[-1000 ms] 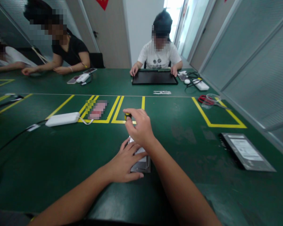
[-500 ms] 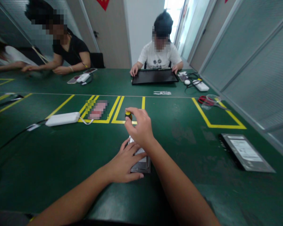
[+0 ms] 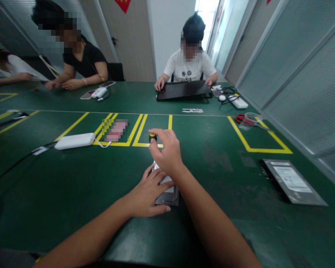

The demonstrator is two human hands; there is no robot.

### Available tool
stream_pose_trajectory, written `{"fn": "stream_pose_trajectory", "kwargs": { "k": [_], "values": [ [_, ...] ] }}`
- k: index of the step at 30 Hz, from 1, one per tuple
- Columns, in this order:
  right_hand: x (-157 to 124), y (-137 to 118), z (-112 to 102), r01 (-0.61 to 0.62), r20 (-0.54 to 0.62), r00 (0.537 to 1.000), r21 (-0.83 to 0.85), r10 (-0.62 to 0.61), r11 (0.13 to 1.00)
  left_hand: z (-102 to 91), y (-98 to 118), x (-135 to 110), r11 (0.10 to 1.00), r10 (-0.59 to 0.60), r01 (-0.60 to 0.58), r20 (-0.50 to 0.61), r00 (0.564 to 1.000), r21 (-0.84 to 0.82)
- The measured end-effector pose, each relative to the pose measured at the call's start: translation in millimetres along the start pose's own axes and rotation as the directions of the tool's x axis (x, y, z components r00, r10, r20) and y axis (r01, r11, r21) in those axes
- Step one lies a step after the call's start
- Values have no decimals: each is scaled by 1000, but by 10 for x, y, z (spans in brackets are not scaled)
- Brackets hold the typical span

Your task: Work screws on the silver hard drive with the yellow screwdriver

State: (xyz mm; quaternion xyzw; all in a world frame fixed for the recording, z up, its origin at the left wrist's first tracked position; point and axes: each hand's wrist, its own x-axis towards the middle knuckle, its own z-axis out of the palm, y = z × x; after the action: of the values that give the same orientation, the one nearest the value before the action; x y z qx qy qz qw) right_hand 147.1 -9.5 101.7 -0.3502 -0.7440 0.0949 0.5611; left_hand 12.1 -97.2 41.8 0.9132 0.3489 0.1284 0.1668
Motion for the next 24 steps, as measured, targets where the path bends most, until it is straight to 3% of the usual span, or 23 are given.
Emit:
{"fn": "stream_pose_trajectory", "kwargs": {
  "k": [8,16,24],
  "values": [
    [15,8,10,39,1,999,-69,-39,997,-6,10,-1,1000,-1,1,-6,1000,2],
    [-2,2,22,30,5,1000,46,-30,998,0,1,-6,1000,2,-2,-5,1000,5],
    [7,22,19,46,35,998,18,-46,999,-20,13,-6,1000,-1,1,7,1000,3]
  ]
}}
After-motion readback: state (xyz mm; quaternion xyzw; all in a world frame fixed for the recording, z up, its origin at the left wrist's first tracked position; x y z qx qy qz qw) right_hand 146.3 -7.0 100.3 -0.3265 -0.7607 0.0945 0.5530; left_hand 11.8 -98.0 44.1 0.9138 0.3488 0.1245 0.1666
